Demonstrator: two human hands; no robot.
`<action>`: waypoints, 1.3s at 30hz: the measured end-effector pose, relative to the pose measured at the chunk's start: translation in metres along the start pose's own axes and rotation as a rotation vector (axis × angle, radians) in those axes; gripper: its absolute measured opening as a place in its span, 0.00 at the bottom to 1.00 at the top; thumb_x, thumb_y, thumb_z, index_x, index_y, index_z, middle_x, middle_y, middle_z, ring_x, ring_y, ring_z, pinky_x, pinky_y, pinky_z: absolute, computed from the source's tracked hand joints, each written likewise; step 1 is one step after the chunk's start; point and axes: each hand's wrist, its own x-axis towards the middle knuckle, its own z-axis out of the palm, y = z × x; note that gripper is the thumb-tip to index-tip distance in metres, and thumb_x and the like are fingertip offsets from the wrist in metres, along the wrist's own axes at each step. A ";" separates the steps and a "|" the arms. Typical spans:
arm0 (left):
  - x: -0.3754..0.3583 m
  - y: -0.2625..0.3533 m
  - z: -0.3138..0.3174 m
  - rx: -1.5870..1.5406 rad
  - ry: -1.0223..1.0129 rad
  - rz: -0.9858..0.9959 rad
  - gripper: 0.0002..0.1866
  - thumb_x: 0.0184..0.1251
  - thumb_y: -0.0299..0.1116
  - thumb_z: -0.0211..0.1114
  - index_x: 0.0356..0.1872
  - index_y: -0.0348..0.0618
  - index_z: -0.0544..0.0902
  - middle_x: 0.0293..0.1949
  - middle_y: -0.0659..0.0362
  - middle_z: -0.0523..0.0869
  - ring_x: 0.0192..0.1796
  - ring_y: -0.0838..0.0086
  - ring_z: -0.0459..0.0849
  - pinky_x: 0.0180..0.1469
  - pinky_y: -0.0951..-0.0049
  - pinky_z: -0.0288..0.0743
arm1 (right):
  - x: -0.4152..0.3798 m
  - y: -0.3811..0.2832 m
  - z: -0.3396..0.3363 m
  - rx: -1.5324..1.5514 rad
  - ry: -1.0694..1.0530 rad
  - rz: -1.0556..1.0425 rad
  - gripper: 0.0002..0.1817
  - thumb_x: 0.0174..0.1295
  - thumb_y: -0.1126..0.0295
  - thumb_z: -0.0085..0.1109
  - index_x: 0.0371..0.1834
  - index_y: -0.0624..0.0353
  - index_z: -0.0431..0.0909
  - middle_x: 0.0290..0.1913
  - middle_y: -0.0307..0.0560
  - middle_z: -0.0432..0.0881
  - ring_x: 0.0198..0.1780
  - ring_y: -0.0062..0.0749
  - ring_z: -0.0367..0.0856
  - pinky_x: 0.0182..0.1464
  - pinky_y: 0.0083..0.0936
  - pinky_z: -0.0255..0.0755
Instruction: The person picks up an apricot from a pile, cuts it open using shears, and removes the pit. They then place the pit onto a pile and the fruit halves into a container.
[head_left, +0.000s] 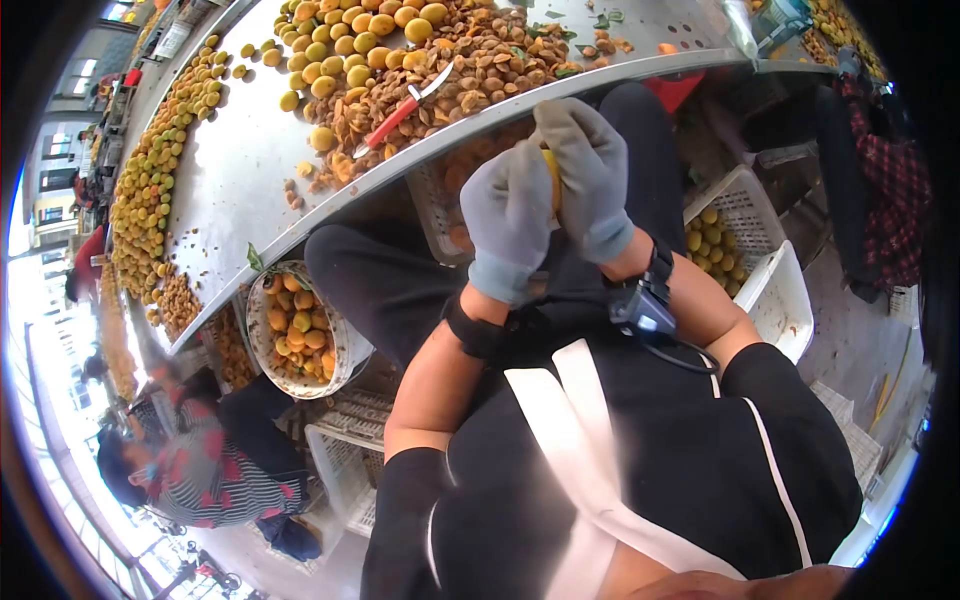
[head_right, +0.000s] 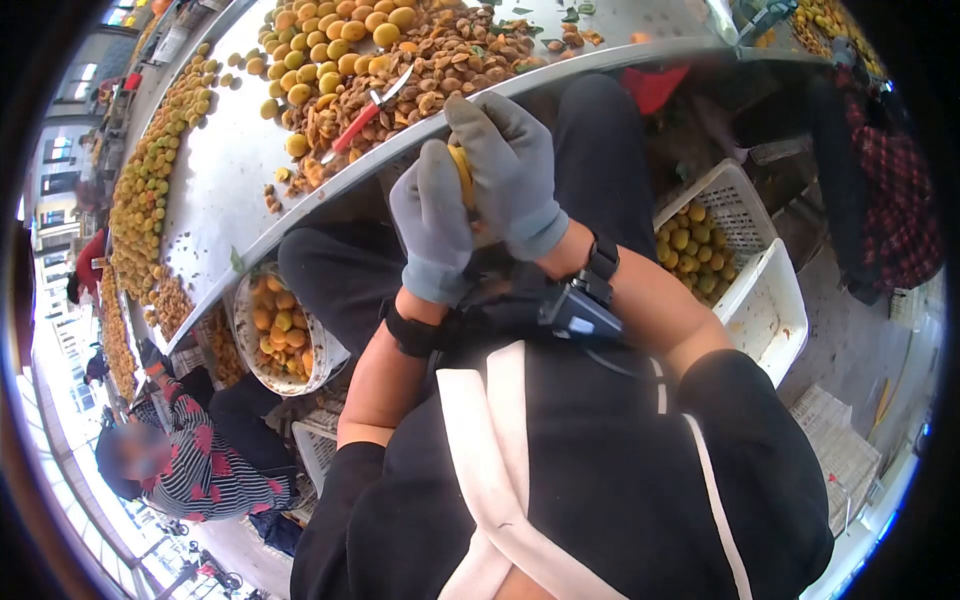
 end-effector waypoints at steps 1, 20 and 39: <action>0.003 0.000 0.002 -0.217 0.053 -0.279 0.19 0.72 0.41 0.59 0.21 0.41 0.76 0.16 0.63 0.73 0.20 0.72 0.71 0.25 0.76 0.62 | 0.008 0.006 -0.005 -0.012 -0.008 0.040 0.10 0.67 0.68 0.58 0.27 0.58 0.79 0.22 0.31 0.75 0.25 0.09 0.70 0.28 0.13 0.66; 0.070 -0.047 -0.136 1.153 0.086 0.175 0.26 0.64 0.45 0.64 0.57 0.39 0.75 0.51 0.45 0.80 0.53 0.51 0.80 0.52 0.59 0.75 | 0.028 0.055 -0.075 0.320 -0.098 0.778 0.15 0.72 0.66 0.47 0.57 0.61 0.71 0.49 0.51 0.81 0.43 0.32 0.83 0.37 0.20 0.79; 0.145 -0.075 -0.146 1.259 -0.062 0.243 0.12 0.55 0.33 0.64 0.38 0.40 0.77 0.33 0.52 0.81 0.40 0.56 0.80 0.49 0.59 0.74 | 0.051 0.048 -0.060 0.106 -0.353 0.909 0.14 0.63 0.70 0.55 0.51 0.58 0.75 0.43 0.43 0.82 0.39 0.24 0.82 0.41 0.20 0.78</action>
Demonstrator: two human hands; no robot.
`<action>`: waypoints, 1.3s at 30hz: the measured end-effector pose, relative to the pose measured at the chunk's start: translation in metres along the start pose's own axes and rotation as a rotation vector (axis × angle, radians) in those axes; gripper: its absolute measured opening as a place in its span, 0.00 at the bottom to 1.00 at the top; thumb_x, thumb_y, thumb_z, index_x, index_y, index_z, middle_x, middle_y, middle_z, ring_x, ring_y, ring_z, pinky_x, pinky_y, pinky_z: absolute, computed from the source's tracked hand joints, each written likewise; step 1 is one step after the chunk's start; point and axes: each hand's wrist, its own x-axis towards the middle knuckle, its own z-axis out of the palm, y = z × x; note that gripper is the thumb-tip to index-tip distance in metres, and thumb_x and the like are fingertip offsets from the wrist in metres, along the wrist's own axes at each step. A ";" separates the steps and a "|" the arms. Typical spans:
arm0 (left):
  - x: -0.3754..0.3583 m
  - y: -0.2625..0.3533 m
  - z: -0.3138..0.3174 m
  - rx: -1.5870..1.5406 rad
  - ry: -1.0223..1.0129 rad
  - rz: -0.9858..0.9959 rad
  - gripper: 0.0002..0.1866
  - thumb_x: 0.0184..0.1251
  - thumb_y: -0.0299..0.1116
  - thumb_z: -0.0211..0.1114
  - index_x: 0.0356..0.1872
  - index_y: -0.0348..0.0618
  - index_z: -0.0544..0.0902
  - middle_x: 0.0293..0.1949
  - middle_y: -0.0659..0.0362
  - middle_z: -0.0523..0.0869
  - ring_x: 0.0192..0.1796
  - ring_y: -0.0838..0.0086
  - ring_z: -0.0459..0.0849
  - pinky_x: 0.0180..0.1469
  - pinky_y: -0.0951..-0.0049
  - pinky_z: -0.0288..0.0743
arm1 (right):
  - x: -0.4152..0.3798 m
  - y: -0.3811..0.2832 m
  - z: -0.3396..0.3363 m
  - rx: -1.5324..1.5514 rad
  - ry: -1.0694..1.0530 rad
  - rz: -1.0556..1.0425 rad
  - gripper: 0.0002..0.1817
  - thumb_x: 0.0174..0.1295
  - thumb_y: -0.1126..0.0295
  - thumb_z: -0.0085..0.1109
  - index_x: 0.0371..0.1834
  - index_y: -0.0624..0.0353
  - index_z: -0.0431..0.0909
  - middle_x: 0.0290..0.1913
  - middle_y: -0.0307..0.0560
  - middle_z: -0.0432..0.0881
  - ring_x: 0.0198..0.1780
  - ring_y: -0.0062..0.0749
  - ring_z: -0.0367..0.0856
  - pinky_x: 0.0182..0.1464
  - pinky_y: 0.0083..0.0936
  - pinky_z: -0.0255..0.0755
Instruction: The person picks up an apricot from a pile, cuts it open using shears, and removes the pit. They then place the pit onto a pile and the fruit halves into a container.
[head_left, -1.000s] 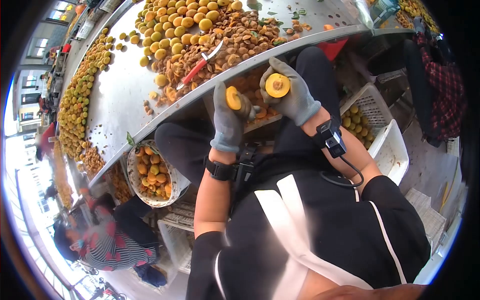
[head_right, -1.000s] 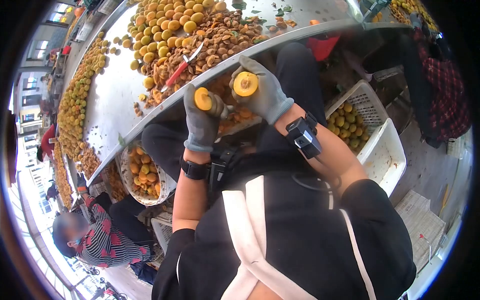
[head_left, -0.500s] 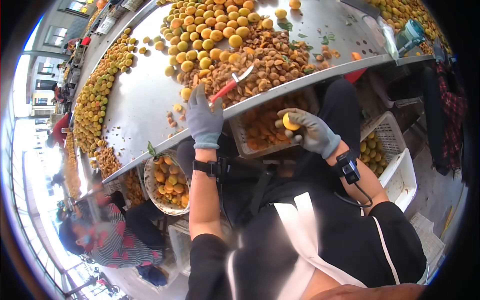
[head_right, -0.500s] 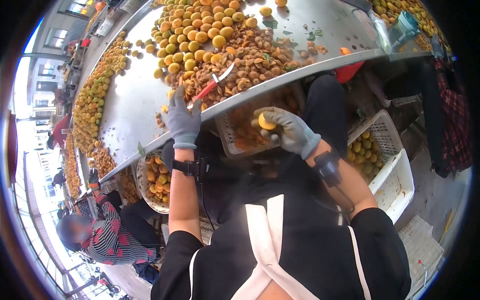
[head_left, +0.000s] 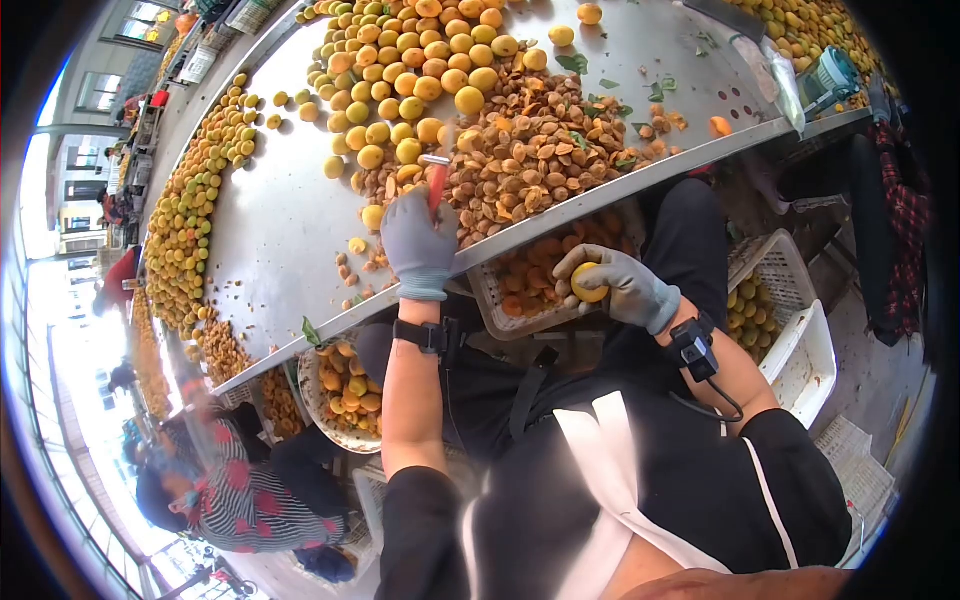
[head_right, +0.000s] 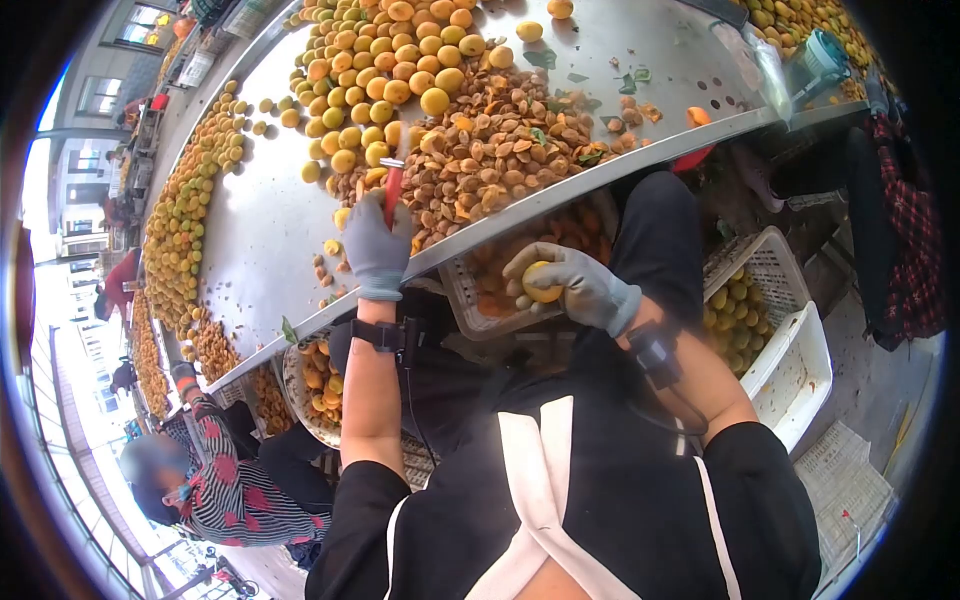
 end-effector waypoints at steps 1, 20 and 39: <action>0.000 0.004 -0.005 -0.113 0.003 -0.128 0.11 0.57 0.32 0.65 0.39 0.39 0.77 0.32 0.53 0.81 0.36 0.59 0.81 0.44 0.63 0.76 | 0.000 -0.004 0.006 -0.016 -0.011 0.015 0.14 0.63 0.70 0.56 0.52 0.58 0.75 0.43 0.43 0.82 0.40 0.24 0.82 0.41 0.19 0.79; -0.091 0.099 -0.022 -1.274 -0.200 -0.404 0.13 0.68 0.23 0.60 0.52 0.34 0.73 0.40 0.58 0.82 0.41 0.81 0.80 0.45 0.79 0.76 | -0.006 0.034 0.065 0.071 -0.128 -0.016 0.21 0.70 0.68 0.53 0.65 0.52 0.66 0.52 0.37 0.77 0.51 0.21 0.78 0.51 0.22 0.75; -0.092 0.115 -0.028 -1.934 -0.074 -0.546 0.12 0.76 0.39 0.54 0.51 0.43 0.75 0.21 0.68 0.68 0.20 0.82 0.64 0.30 0.75 0.66 | -0.037 0.044 0.039 -0.155 0.005 -0.041 0.25 0.61 0.72 0.63 0.61 0.57 0.66 0.45 0.41 0.78 0.44 0.22 0.80 0.46 0.19 0.75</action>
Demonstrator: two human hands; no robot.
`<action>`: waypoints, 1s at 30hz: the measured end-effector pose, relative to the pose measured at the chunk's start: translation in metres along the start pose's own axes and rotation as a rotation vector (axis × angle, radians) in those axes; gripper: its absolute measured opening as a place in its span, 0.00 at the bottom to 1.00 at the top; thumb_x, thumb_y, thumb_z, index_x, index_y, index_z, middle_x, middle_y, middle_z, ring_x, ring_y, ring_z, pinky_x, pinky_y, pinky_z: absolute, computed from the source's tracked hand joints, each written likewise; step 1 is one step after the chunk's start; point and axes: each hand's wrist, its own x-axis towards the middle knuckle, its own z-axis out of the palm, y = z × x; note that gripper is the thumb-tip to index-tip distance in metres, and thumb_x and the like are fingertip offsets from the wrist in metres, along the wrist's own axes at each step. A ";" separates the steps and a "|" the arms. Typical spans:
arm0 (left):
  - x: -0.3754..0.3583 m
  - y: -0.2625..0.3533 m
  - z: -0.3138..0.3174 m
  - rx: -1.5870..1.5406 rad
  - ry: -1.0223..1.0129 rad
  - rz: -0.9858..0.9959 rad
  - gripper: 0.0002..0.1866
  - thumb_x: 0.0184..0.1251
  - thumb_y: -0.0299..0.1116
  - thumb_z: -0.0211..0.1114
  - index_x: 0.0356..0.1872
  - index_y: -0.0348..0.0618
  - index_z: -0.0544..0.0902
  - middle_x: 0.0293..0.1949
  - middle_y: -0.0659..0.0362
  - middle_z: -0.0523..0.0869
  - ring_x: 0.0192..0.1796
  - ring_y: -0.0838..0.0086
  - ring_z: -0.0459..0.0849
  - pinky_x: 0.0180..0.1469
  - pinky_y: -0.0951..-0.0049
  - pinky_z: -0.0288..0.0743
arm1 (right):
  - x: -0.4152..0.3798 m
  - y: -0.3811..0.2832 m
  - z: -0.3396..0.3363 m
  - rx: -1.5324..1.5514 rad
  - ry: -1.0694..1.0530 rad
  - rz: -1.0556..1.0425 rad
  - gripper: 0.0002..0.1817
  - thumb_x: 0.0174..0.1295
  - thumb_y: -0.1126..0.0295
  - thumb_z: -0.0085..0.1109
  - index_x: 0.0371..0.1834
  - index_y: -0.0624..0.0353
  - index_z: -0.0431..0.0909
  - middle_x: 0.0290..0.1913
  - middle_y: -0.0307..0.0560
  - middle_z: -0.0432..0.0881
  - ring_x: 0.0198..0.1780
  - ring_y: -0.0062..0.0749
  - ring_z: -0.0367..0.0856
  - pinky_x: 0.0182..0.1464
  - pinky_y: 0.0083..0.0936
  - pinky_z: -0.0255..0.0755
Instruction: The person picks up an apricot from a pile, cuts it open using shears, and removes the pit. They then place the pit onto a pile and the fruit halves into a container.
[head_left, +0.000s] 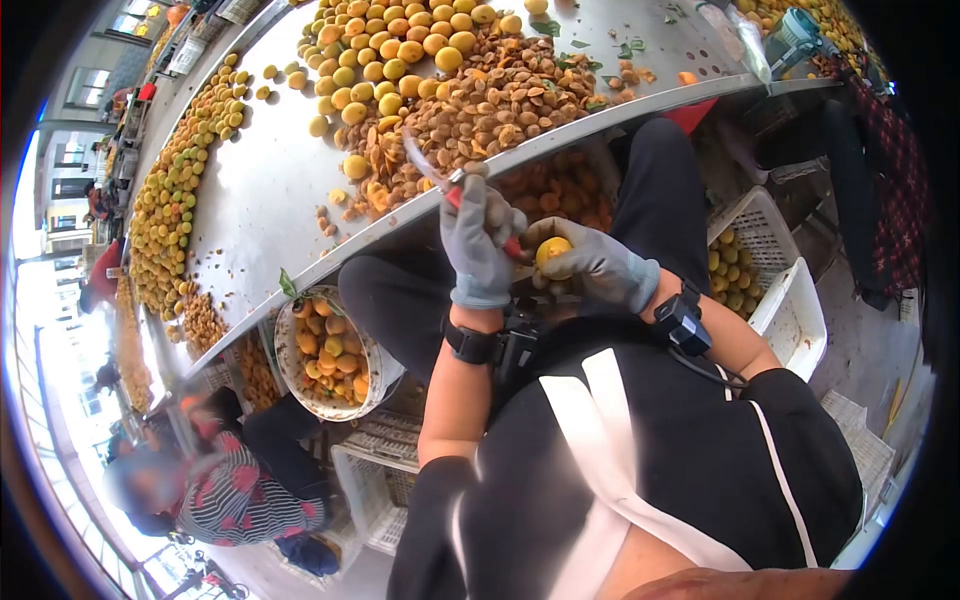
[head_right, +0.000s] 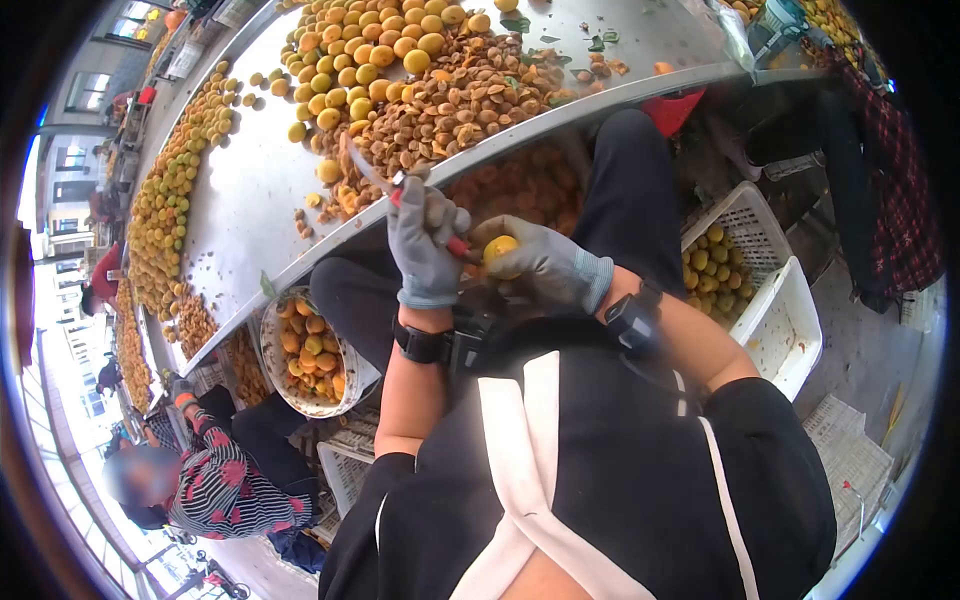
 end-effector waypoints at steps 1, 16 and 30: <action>0.000 0.003 -0.002 -0.046 0.020 -0.007 0.12 0.76 0.41 0.54 0.50 0.45 0.76 0.18 0.70 0.65 0.18 0.85 0.59 0.25 0.77 0.60 | -0.003 0.002 0.001 0.054 -0.017 0.055 0.23 0.61 0.72 0.62 0.59 0.57 0.67 0.44 0.42 0.78 0.40 0.22 0.79 0.42 0.19 0.75; -0.024 0.006 -0.006 -0.088 -0.430 0.019 0.21 0.76 0.46 0.53 0.57 0.40 0.75 0.16 0.69 0.67 0.10 0.87 0.55 0.14 0.82 0.55 | -0.016 0.025 0.015 0.268 -0.177 0.165 0.14 0.71 0.62 0.54 0.51 0.58 0.72 0.44 0.44 0.81 0.37 0.26 0.80 0.31 0.16 0.73; -0.031 0.011 0.004 0.090 -0.297 0.069 0.19 0.75 0.42 0.55 0.59 0.42 0.74 0.18 0.66 0.67 0.13 0.86 0.58 0.16 0.82 0.57 | -0.024 0.023 0.017 0.005 -0.060 0.022 0.17 0.64 0.68 0.60 0.54 0.61 0.70 0.35 0.39 0.78 0.30 0.19 0.77 0.31 0.14 0.70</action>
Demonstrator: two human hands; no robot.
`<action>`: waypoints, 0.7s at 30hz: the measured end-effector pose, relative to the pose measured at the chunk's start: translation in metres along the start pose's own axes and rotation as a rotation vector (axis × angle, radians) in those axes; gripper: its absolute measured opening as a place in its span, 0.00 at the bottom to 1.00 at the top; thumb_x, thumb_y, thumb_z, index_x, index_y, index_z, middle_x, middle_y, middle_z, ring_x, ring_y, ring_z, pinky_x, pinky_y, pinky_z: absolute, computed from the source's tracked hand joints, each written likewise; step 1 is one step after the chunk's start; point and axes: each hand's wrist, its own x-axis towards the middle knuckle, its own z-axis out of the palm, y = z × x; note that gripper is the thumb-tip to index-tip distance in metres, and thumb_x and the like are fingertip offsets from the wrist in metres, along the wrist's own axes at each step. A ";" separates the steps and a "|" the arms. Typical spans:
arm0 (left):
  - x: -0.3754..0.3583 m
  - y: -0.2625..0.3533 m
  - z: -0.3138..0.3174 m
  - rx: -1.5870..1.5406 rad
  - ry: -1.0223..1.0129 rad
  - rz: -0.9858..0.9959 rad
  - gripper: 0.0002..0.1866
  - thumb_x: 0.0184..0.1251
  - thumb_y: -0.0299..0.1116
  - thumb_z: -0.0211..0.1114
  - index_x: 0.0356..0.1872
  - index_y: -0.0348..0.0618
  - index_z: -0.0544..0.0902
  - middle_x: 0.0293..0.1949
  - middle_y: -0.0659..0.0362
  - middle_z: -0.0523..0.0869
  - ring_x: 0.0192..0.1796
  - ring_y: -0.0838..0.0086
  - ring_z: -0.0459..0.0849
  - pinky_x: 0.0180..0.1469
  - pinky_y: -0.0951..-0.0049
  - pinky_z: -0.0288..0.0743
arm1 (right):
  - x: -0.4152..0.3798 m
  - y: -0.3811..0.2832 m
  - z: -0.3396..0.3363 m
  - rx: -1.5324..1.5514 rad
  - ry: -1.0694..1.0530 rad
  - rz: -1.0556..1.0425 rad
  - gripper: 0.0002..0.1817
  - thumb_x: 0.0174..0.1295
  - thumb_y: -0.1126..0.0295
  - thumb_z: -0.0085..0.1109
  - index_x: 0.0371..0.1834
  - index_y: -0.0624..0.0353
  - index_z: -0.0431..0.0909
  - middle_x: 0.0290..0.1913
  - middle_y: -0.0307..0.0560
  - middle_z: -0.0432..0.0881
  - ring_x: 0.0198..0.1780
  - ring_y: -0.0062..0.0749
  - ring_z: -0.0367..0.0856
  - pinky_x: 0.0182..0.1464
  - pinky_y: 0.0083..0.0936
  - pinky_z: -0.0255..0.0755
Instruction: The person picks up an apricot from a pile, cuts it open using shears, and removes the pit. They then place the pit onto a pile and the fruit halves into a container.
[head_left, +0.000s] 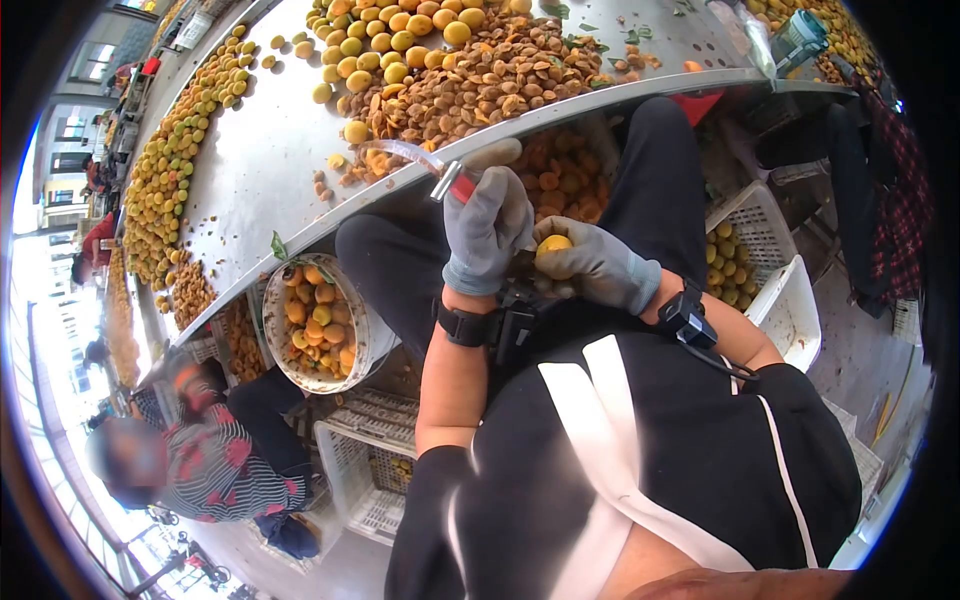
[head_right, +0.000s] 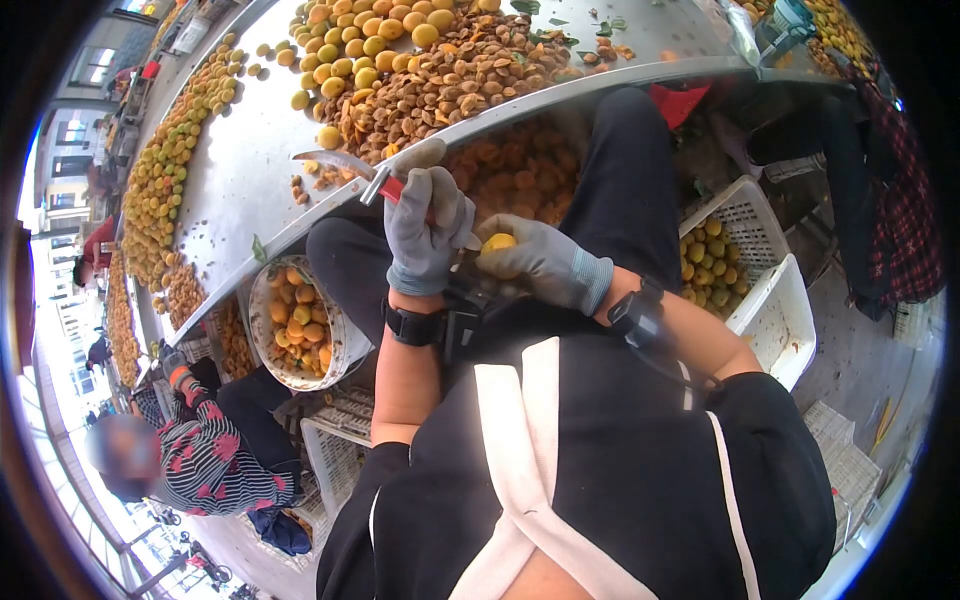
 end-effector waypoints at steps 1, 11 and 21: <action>-0.002 0.001 0.001 -0.002 0.021 -0.012 0.19 0.73 0.40 0.55 0.57 0.37 0.75 0.18 0.65 0.68 0.13 0.85 0.60 0.16 0.82 0.59 | -0.001 -0.002 0.002 0.000 -0.001 0.002 0.17 0.64 0.68 0.60 0.54 0.61 0.70 0.35 0.39 0.78 0.30 0.19 0.77 0.31 0.14 0.70; 0.001 0.003 -0.001 -0.041 0.110 0.135 0.21 0.72 0.49 0.57 0.53 0.42 0.78 0.21 0.67 0.69 0.13 0.85 0.57 0.16 0.81 0.53 | -0.004 -0.009 0.005 -0.159 0.043 -0.030 0.21 0.64 0.68 0.64 0.58 0.59 0.72 0.40 0.39 0.80 0.35 0.18 0.80 0.34 0.13 0.74; -0.010 -0.007 0.002 0.034 0.073 0.053 0.21 0.73 0.52 0.55 0.47 0.41 0.78 0.18 0.65 0.69 0.13 0.84 0.59 0.18 0.81 0.57 | -0.010 -0.009 0.011 -0.195 0.074 -0.003 0.18 0.63 0.65 0.65 0.52 0.60 0.73 0.37 0.38 0.81 0.33 0.17 0.80 0.32 0.12 0.73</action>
